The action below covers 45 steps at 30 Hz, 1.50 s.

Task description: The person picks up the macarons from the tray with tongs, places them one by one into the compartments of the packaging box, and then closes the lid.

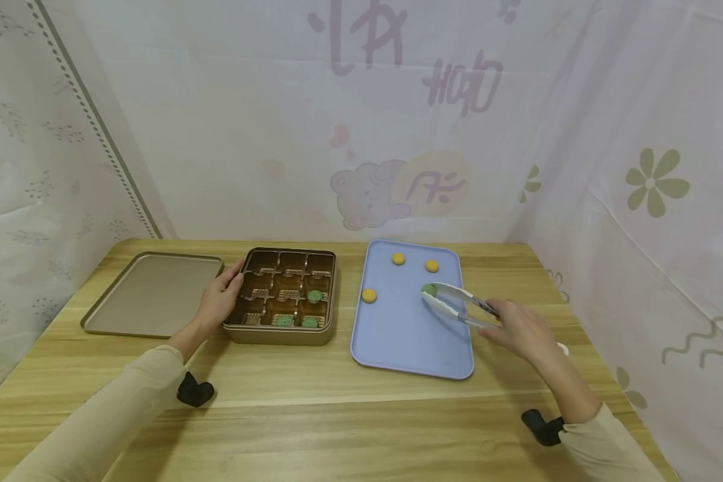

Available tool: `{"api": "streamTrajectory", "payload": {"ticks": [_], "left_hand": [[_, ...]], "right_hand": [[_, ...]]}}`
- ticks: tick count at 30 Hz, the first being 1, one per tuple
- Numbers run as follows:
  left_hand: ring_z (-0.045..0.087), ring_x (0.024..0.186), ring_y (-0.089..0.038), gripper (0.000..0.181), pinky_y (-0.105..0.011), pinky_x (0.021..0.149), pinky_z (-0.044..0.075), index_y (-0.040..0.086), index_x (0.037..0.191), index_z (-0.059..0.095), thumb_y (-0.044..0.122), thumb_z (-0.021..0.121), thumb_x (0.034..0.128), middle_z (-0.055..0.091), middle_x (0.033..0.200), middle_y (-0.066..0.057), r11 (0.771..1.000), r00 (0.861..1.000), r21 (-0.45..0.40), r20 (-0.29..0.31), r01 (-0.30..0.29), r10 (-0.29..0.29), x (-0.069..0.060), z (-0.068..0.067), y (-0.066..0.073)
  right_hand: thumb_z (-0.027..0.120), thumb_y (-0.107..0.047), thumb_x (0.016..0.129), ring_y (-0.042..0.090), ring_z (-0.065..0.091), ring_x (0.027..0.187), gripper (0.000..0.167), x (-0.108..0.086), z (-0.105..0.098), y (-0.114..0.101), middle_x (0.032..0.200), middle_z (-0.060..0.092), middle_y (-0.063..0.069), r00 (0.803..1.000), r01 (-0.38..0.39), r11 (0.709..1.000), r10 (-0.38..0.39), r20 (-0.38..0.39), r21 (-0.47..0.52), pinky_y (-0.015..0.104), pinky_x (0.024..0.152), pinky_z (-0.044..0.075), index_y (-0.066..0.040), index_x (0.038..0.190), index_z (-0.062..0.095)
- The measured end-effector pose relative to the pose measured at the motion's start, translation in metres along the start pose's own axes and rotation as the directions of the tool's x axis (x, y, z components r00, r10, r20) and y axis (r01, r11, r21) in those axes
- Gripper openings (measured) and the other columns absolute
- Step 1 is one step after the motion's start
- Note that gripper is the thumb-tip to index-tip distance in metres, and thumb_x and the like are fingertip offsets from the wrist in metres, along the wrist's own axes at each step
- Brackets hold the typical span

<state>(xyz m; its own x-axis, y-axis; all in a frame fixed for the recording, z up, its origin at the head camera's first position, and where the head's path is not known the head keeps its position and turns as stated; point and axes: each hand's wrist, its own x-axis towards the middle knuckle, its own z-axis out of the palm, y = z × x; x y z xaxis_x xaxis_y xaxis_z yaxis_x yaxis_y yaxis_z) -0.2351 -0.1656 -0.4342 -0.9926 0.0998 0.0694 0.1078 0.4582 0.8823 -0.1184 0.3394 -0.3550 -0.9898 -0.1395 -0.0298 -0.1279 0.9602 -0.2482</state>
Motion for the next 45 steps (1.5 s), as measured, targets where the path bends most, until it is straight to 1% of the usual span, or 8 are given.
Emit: {"api": "streamTrajectory", "payload": {"ticks": [2, 8, 12, 20, 28, 33, 38, 45], "left_hand": [[0.02, 0.141, -0.034, 0.049, -0.049, 0.113, 0.023, 0.005, 0.15, 0.022, 0.019, 0.032, 0.1044, 0.023, 0.153, -0.016, 1.0, 1.0, 0.0, -0.001, 0.002, -0.002, 0.0, -0.001, 0.0], [0.021, 0.141, -0.034, 0.049, -0.049, 0.113, 0.024, 0.006, 0.15, 0.022, 0.02, 0.032, 0.1043, 0.024, 0.153, -0.016, 1.0, 1.0, 0.007, -0.004, 0.004, -0.004, -0.001, -0.001, -0.001], [0.021, 0.141, -0.034, 0.049, -0.049, 0.113, 0.024, 0.006, 0.15, 0.022, 0.02, 0.032, 0.1043, 0.023, 0.153, -0.015, 1.0, 1.0, 0.004, -0.006, 0.002, -0.002, -0.001, 0.0, -0.001], [0.022, 0.141, -0.033, 0.048, -0.048, 0.113, 0.024, 0.007, 0.15, 0.023, 0.019, 0.033, 0.1042, 0.025, 0.153, -0.014, 1.0, 1.0, 0.002, -0.005, 0.002, -0.002, 0.0, 0.002, -0.002], [0.023, 0.141, -0.033, 0.048, -0.048, 0.113, 0.025, 0.006, 0.149, 0.024, 0.019, 0.033, 0.1041, 0.026, 0.153, -0.015, 1.0, 1.0, 0.004, -0.009, -0.003, 0.003, -0.001, 0.003, -0.001], [0.022, 0.141, -0.033, 0.048, -0.048, 0.113, 0.024, 0.005, 0.149, 0.024, 0.019, 0.033, 0.1041, 0.025, 0.153, -0.015, 1.0, 1.0, -0.003, -0.008, -0.006, 0.006, -0.001, 0.003, 0.0], [0.022, 0.141, -0.032, 0.048, -0.047, 0.114, 0.024, 0.004, 0.149, 0.024, 0.018, 0.033, 0.1041, 0.025, 0.153, -0.015, 1.0, 1.0, -0.006, -0.009, -0.012, 0.012, 0.0, 0.002, -0.001], [0.021, 0.141, -0.032, 0.048, -0.046, 0.114, 0.023, 0.003, 0.149, 0.024, 0.017, 0.033, 0.1039, 0.024, 0.153, -0.015, 1.0, 1.0, -0.006, -0.008, -0.018, 0.018, 0.002, 0.001, -0.001]], "right_hand": [[0.075, -0.026, 0.08, 0.018, 0.05, 0.066, 0.055, 0.005, -0.001, -0.006, 0.089, 0.067, 0.015, 1.0, 0.023, 1.0, -0.023, -0.018, -0.009, 0.029, 0.05, 0.038, 0.007, 0.121, 0.058], [0.077, -0.028, 0.078, 0.016, 0.047, 0.063, 0.052, 0.026, 0.0, -0.034, 0.078, 0.062, 0.005, 0.994, 0.089, 0.996, -0.091, -0.063, -0.025, 0.027, 0.05, 0.033, 0.003, 0.116, 0.062], [0.076, -0.029, 0.078, 0.017, 0.047, 0.064, 0.056, 0.041, 0.005, -0.059, 0.082, 0.063, 0.009, 0.989, 0.129, 0.991, -0.131, -0.075, -0.026, 0.026, 0.05, 0.033, 0.004, 0.12, 0.06], [0.078, -0.031, 0.076, 0.021, 0.06, 0.077, 0.055, 0.064, 0.017, -0.115, 0.098, 0.068, 0.013, 0.967, 0.228, 0.974, -0.227, -0.117, 0.0, 0.034, 0.058, 0.048, -0.003, 0.12, 0.062], [0.079, -0.031, 0.076, 0.021, 0.062, 0.082, 0.053, 0.086, 0.029, -0.161, 0.099, 0.068, 0.01, 0.95, 0.304, 0.952, -0.301, -0.082, 0.022, 0.035, 0.065, 0.052, -0.004, 0.119, 0.063], [0.079, -0.031, 0.076, 0.017, 0.059, 0.076, 0.054, 0.096, 0.033, -0.175, 0.094, 0.066, 0.008, 0.951, 0.305, 0.952, -0.304, -0.052, 0.016, 0.029, 0.059, 0.048, -0.005, 0.12, 0.063], [0.08, -0.029, 0.075, 0.014, 0.052, 0.067, 0.039, 0.104, 0.034, -0.183, 0.079, 0.062, 0.002, 0.945, 0.326, 0.945, -0.326, -0.023, -0.002, 0.025, 0.052, 0.041, -0.008, 0.105, 0.066], [0.08, -0.03, 0.075, 0.014, 0.052, 0.067, 0.034, 0.111, 0.033, -0.191, 0.078, 0.062, 0.001, 0.942, 0.336, 0.942, -0.336, 0.005, -0.024, 0.025, 0.053, 0.04, -0.01, 0.098, 0.066]]}}
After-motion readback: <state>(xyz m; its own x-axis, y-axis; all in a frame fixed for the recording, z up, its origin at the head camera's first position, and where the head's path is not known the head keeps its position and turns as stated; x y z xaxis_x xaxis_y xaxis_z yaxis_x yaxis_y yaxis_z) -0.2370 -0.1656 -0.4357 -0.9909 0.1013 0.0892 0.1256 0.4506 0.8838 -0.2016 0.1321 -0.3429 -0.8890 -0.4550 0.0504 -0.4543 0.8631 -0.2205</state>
